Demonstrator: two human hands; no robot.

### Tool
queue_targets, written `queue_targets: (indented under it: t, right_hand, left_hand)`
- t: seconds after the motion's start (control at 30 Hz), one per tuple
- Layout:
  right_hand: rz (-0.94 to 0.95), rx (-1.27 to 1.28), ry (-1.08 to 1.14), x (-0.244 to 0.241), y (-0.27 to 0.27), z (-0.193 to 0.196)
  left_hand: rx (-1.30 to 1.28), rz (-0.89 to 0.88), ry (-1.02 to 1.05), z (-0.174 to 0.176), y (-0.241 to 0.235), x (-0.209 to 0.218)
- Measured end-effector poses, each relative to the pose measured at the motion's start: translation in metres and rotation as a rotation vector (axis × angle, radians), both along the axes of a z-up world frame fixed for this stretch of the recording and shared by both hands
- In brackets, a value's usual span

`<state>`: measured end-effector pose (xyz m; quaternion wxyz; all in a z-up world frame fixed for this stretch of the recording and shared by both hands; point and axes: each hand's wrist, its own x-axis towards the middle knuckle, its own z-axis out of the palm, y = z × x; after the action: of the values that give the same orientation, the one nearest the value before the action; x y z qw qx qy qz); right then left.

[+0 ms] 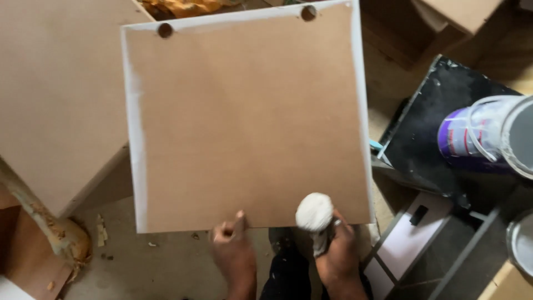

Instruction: Painting the edges of wooden furniture panels using a sponge applicator and white paint.

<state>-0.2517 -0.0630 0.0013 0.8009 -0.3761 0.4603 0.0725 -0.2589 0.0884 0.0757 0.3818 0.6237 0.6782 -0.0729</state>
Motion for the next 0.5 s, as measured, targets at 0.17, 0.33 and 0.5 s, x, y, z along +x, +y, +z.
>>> queue_targets:
  t: [0.17,0.33,0.5]
  right_hand:
    - [-0.087,-0.069,0.032,0.017,0.019,-0.009]
    - [-0.035,-0.248,-0.017,0.023,0.028,-0.005]
    - [-0.023,-0.323,0.096,0.043,0.040,0.047]
  left_hand:
    - [-0.396,0.610,-0.444,0.005,0.006,0.001]
    - [-0.485,0.673,-0.610,-0.048,-0.003,-0.028]
    - [-0.455,0.732,-0.582,-0.085,-0.036,-0.054]
